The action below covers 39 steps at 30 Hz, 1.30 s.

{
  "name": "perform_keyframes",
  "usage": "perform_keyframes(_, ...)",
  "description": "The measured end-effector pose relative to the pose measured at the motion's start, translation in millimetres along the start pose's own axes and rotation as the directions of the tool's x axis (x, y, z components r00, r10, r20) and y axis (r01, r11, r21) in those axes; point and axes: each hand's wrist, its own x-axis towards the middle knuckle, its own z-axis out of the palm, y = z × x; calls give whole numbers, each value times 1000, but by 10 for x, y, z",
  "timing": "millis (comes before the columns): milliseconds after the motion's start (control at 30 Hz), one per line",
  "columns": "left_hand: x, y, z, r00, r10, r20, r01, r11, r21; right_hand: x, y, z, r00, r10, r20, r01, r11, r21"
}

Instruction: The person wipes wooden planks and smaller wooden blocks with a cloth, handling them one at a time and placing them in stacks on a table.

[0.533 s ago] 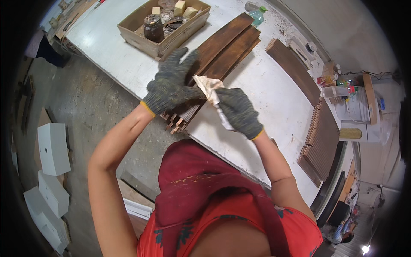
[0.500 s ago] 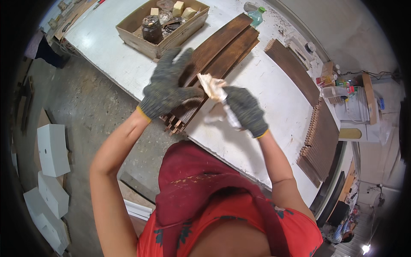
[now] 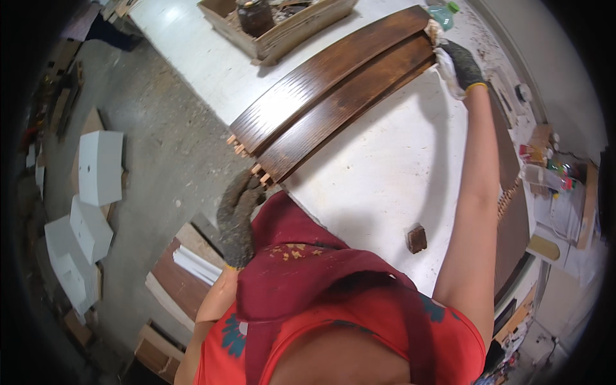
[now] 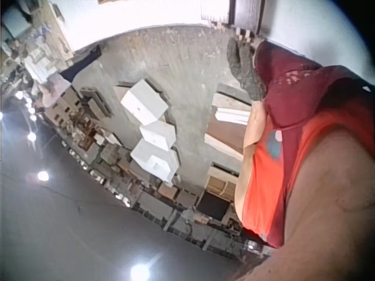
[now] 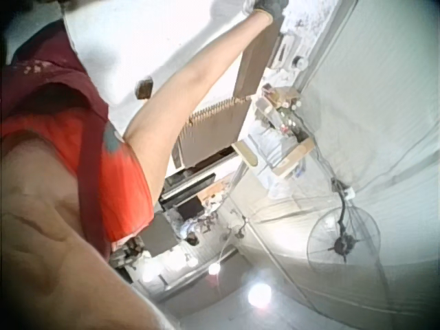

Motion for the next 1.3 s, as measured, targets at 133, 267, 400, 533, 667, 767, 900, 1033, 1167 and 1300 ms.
perform_keyframes(133, -6, 83, 45, 997, 25, 69, -31, 996, 87, -101, -81, -30, 987, -147, 71, 164, 901, -402)
perform_keyframes(267, -13, 56, -66, 999, 28, 42, -30, 997, 67, -382, -333, 86, 991, -13, -131, -3, 992, -123)
perform_keyframes(400, -158, 66, -213, 993, -111, 31, 113, 989, -98, -845, -409, 174, 983, -30, -183, 24, 999, -37)
perform_keyframes(533, -314, -294, -478, 994, -103, 39, 105, 993, -48, -1532, -734, 398, 954, 225, -197, -141, 919, 368)
perform_keyframes(667, -376, -350, -492, 968, -232, 93, 230, 973, 35, -2053, -445, 801, 954, 245, -173, -162, 906, 390)
perform_keyframes(767, -290, -485, -535, 955, -260, 145, 254, 965, 60, -2210, -426, 978, 965, 261, -24, -135, 573, 808)
perform_keyframes(900, -114, -827, -669, 901, -403, 160, 399, 915, 60, -2139, -318, 1193, 954, 195, 229, -166, -296, 941)
perform_keyframes(1033, -142, -812, -664, 881, -431, 197, 415, 902, 117, -2393, -60, 1272, 939, 278, 204, -224, 40, 974)
perform_keyframes(1167, -243, -566, -666, 736, -604, 306, 558, 797, 232, -2849, 54, 1337, 905, 419, 74, -207, 282, 937)
perform_keyframes(1300, -219, -607, -432, 785, -534, 313, 469, 843, 264, -3097, 357, 1152, 798, 597, 75, -282, 262, 923)
